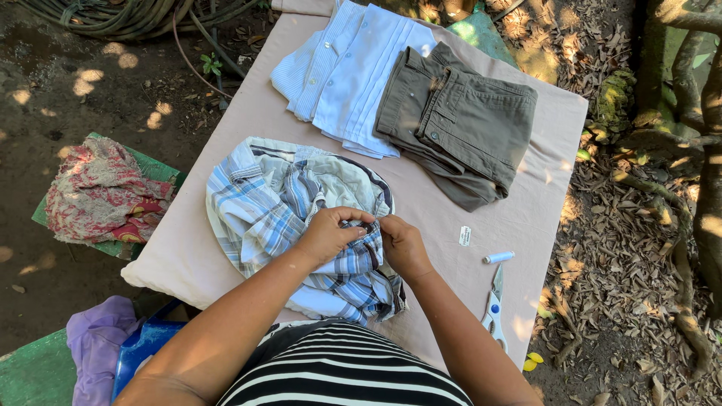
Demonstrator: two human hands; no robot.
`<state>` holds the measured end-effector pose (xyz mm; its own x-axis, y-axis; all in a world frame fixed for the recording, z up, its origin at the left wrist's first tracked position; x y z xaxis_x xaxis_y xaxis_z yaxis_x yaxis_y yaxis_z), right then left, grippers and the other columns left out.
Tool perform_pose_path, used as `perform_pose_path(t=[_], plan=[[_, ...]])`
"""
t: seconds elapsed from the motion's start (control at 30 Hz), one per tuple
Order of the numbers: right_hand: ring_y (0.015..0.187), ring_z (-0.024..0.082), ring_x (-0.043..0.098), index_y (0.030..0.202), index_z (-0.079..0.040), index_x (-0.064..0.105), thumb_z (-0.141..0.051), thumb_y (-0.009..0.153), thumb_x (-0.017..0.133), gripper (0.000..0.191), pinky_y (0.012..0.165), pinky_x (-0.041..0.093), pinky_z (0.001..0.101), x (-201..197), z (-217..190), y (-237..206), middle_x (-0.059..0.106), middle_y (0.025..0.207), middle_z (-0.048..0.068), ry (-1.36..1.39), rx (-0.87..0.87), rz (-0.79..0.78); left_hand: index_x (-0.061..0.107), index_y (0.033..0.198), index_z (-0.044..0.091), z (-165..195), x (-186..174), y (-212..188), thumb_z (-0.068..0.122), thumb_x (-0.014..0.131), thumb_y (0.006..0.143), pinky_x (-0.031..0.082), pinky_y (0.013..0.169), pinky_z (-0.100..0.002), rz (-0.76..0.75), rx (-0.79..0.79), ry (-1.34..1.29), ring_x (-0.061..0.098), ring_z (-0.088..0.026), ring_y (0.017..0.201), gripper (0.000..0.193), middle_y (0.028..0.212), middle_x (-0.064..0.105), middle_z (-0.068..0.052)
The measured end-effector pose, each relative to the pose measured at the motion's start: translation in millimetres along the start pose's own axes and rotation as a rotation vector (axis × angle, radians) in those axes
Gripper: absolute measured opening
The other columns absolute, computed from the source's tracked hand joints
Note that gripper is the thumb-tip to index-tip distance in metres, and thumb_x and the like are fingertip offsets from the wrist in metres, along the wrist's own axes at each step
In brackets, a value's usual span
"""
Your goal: The person sits outdoors at a cushioned work surface with folded shirts and shorts laid out. They hand-sew a button onto a plaid shirt using a needle and thread, pulling the thread through the fabric repeatedly, adjusting the shirt, and working the button secure by hand.
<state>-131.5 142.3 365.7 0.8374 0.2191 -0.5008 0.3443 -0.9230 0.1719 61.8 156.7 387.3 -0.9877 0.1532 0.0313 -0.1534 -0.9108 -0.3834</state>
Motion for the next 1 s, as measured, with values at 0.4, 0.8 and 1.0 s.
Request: perform_pose_path(t=[0.4,0.8,1.0], plan=[[0.084,0.029,0.072,0.106,-0.003,0.071,0.007,0.090,0.063,0.020,0.073,0.056,0.0327,-5,-14,1,0.070,0.094,0.011,-0.019,-0.039,-0.017,0.078,0.111,0.009,3,-11,1,0.012,0.070,0.092,0.051,0.064,-0.018,-0.114,-0.295,-0.241,0.060,-0.002,0.076,0.021,0.093,0.070,0.005],[0.084,0.028,0.072,0.106,-0.003,0.071,0.006,0.090,0.064,0.020,0.074,0.056,0.0325,-6,-16,0,0.070,0.093,0.011,-0.004,0.014,-0.051,0.078,0.109,0.011,-4,-15,5,0.013,0.070,0.093,0.054,0.070,-0.022,-0.133,-0.373,-0.327,0.063,-0.005,0.081,0.018,0.096,0.072,0.004],[0.083,0.028,0.072,0.104,-0.004,0.073,0.007,0.090,0.062,0.021,0.074,0.056,0.0326,0,-9,-4,0.073,0.092,0.013,0.010,0.078,-0.021,0.076,0.109,0.011,-8,-13,10,0.011,0.069,0.093,0.054,0.071,-0.023,-0.118,-0.368,-0.319,0.064,-0.006,0.082,0.018,0.096,0.072,0.003]])
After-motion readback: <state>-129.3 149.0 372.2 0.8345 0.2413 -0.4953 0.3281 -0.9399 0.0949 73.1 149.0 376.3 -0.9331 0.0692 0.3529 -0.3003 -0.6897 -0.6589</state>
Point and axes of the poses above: each hand's wrist, its own y-axis towards the middle knuckle, its own x-axis out of the palm, z = x × y, the point moved 1 cm from there along y, towards the middle knuckle
